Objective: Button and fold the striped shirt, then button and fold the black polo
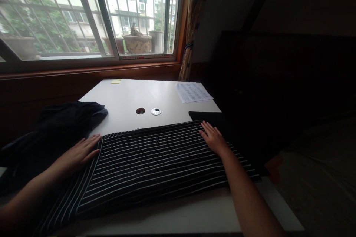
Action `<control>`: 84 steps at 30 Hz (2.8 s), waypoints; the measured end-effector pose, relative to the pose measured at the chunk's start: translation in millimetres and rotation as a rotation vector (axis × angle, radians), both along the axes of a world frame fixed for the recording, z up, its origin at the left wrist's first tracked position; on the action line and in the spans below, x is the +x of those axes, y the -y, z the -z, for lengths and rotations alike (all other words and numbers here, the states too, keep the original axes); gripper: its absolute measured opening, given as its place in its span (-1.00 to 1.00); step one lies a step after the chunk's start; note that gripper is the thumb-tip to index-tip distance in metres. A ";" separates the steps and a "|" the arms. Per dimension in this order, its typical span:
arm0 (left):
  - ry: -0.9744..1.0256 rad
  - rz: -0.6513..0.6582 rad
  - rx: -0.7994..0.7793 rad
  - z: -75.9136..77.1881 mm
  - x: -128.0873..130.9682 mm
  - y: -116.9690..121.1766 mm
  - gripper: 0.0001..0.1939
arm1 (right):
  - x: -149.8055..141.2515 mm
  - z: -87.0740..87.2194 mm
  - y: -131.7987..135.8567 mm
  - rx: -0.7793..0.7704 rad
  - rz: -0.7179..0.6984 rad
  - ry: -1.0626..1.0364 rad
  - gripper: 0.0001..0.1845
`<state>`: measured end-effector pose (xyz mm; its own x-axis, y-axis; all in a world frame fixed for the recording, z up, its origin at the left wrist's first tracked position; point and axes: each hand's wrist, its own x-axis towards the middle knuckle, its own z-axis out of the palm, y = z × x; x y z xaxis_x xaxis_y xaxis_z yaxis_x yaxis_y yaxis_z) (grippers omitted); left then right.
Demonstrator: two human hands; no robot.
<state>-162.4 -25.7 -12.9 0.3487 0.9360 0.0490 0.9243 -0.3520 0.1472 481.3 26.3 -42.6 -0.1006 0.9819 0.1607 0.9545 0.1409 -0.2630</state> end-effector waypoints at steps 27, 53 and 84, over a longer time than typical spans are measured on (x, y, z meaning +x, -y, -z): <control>0.377 -0.367 -0.323 -44.7 -21.0 -6.3 -0.49 | 5.2 6.1 -3.6 0.082 -0.014 -0.046 -0.42; -0.056 0.216 0.064 -2.5 239.9 10.5 -0.30 | -192.2 -37.6 32.4 0.033 -0.504 0.139 -0.31; -0.051 0.059 -0.039 -5.5 151.1 -12.0 -0.32 | -27.9 -6.9 -19.7 -0.004 -0.111 0.034 -0.39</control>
<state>-11.3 -13.7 -7.4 0.4046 0.9145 -0.0061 0.9087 -0.4013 0.1154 453.5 46.1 -35.7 -0.2141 0.9649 0.1518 0.9413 0.2454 -0.2318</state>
